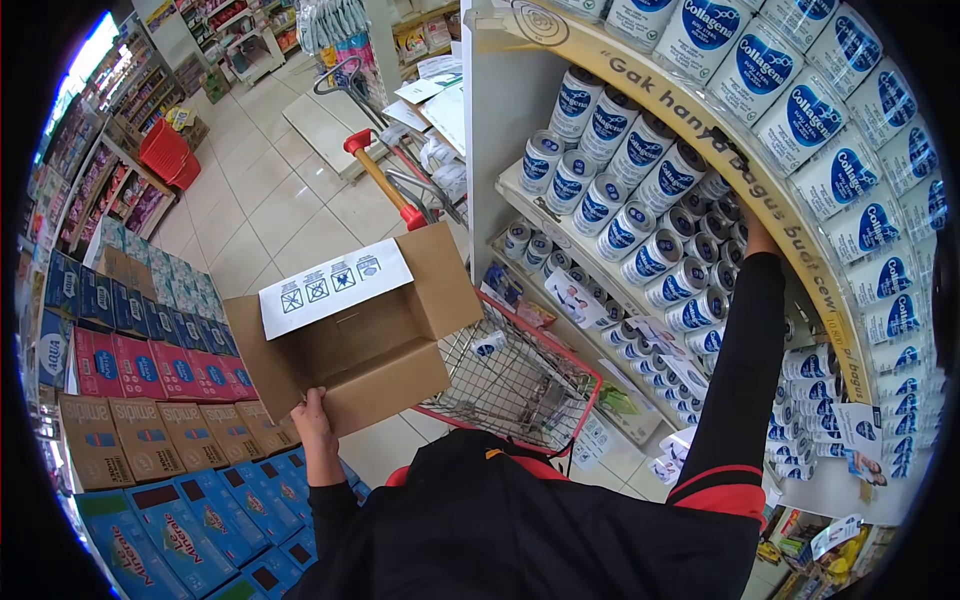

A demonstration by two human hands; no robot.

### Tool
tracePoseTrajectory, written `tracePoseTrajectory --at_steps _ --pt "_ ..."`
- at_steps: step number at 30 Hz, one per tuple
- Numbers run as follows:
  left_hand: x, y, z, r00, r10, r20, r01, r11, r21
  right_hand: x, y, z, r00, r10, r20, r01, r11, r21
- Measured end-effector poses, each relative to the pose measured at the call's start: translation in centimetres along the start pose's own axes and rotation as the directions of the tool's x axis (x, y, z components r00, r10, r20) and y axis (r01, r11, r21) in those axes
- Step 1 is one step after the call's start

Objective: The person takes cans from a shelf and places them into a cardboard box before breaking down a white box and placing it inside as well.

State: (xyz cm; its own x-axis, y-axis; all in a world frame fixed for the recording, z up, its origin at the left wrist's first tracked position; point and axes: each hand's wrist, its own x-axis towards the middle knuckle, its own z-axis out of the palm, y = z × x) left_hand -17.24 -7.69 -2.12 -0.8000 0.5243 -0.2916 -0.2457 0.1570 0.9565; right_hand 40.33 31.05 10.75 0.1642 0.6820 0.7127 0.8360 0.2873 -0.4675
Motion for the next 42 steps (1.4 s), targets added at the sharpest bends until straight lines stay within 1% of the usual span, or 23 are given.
tracePoseTrajectory --at_steps 5,8,10,14,17,19,26,27,28,29,30,31,32,33,34,35,36,37,38,39,40,41,42 --pt "-0.7 0.8 0.9 1.000 0.003 0.015 -0.003 0.999 0.037 0.5 -1.3 1.3 0.999 -0.052 0.004 0.052 0.994 -0.097" --pt "-0.9 1.0 1.1 0.999 -0.036 0.012 0.035 0.999 0.031 0.5 -1.3 1.1 0.997 -0.082 0.015 0.083 0.985 -0.152" --pt "-1.0 0.9 1.3 1.000 0.007 -0.006 -0.007 1.000 0.021 0.8 -0.8 0.7 0.995 -0.101 0.024 0.104 0.977 -0.188" --pt "-0.9 0.7 1.3 1.000 -0.004 0.005 0.004 1.000 0.014 0.7 -1.3 0.7 0.989 -0.142 0.036 0.146 0.955 -0.260" --pt "-1.6 1.6 1.7 1.000 -0.019 0.010 0.019 0.999 0.039 1.0 -1.8 1.2 0.984 -0.172 0.041 0.176 0.935 -0.308" --pt "-1.9 2.0 1.9 1.000 -0.015 0.009 0.015 1.000 0.010 1.3 -2.2 1.6 0.981 -0.191 0.046 0.195 0.920 -0.340" --pt "-1.0 1.2 0.2 0.999 -0.030 -0.018 0.030 0.999 0.021 1.4 -2.4 1.0 0.966 -0.243 0.085 0.255 0.863 -0.436" --pt "-0.8 1.1 -0.5 0.997 -0.073 -0.024 0.074 0.997 0.032 0.1 -6.3 -0.4 0.989 -0.099 0.107 0.131 0.925 -0.356" --pt "-0.6 1.0 -0.9 0.993 -0.114 -0.029 0.115 0.993 0.040 -1.4 -7.6 -1.3 0.990 -0.044 0.133 0.090 0.929 -0.358" --pt "-0.7 1.0 -1.1 0.994 -0.108 -0.033 0.109 0.993 0.036 -2.9 -9.1 -2.4 0.988 0.008 0.155 0.049 0.932 -0.360" --pt "-0.7 1.3 -1.1 0.995 -0.065 -0.082 0.068 0.997 0.036 -4.8 -15.3 -4.7 0.812 0.400 0.425 -0.383 0.915 -0.130" --pt "-0.5 1.4 -1.2 0.992 -0.022 -0.128 0.027 0.999 0.041 -7.8 -17.7 -5.6 0.740 0.294 0.605 -0.505 0.837 0.211" --pt "-0.2 1.0 -1.8 0.992 -0.013 -0.128 0.018 0.999 0.041 -10.9 -19.8 -6.1 0.656 0.098 0.748 -0.572 0.712 0.408" --pt "0.5 0.5 -2.8 0.992 -0.023 -0.121 0.023 1.000 0.005 -14.2 -19.5 -5.0 0.480 -0.124 0.868 -0.608 0.666 0.431" --pt "0.9 0.0 -3.8 0.993 -0.037 -0.115 0.034 0.999 -0.025 -15.2 -22.3 -3.8 0.203 -0.321 0.925 -0.600 0.706 0.377" --pt "1.2 -0.2 -4.4 0.988 -0.063 -0.143 0.057 0.997 -0.044 -18.6 -22.5 -0.7 0.063 -0.396 0.916 -0.738 0.599 0.310" --pt "1.1 0.3 -4.2 0.988 -0.054 -0.144 0.049 0.998 -0.035 -22.7 -21.4 3.3 -0.033 -0.350 0.936 -0.695 0.681 0.230" --pt "0.7 1.1 -3.8 0.976 -0.079 -0.204 0.066 0.995 -0.072 -26.6 -20.0 7.9 -0.115 -0.305 0.945 -0.672 0.725 0.153" --pt "0.6 1.4 -3.6 0.959 -0.107 -0.263 0.080 0.991 -0.112 -30.8 -18.5 11.8 -0.020 -0.118 0.993 -0.490 0.867 0.093" --pt "1.2 0.5 -4.9 0.953 -0.122 -0.279 0.085 0.987 -0.139 -34.9 -16.9 15.0 0.115 0.052 0.992 -0.295 0.955 -0.016" --pt "1.5 0.3 -5.3 0.953 -0.111 -0.283 0.075 0.988 -0.135 -39.0 -14.9 18.1 0.138 0.129 0.982 -0.173 0.979 -0.105" --pt "1.7 0.4 -5.6 0.958 -0.170 -0.231 0.111 0.962 -0.251 -42.1 -13.5 21.0 0.170 0.197 0.966 -0.051 0.980 -0.191" --pt "1.7 0.3 -6.3 0.957 -0.228 -0.177 0.155 0.923 -0.352 -44.2 -12.6 23.0 0.160 0.186 0.969 -0.060 0.982 -0.179"
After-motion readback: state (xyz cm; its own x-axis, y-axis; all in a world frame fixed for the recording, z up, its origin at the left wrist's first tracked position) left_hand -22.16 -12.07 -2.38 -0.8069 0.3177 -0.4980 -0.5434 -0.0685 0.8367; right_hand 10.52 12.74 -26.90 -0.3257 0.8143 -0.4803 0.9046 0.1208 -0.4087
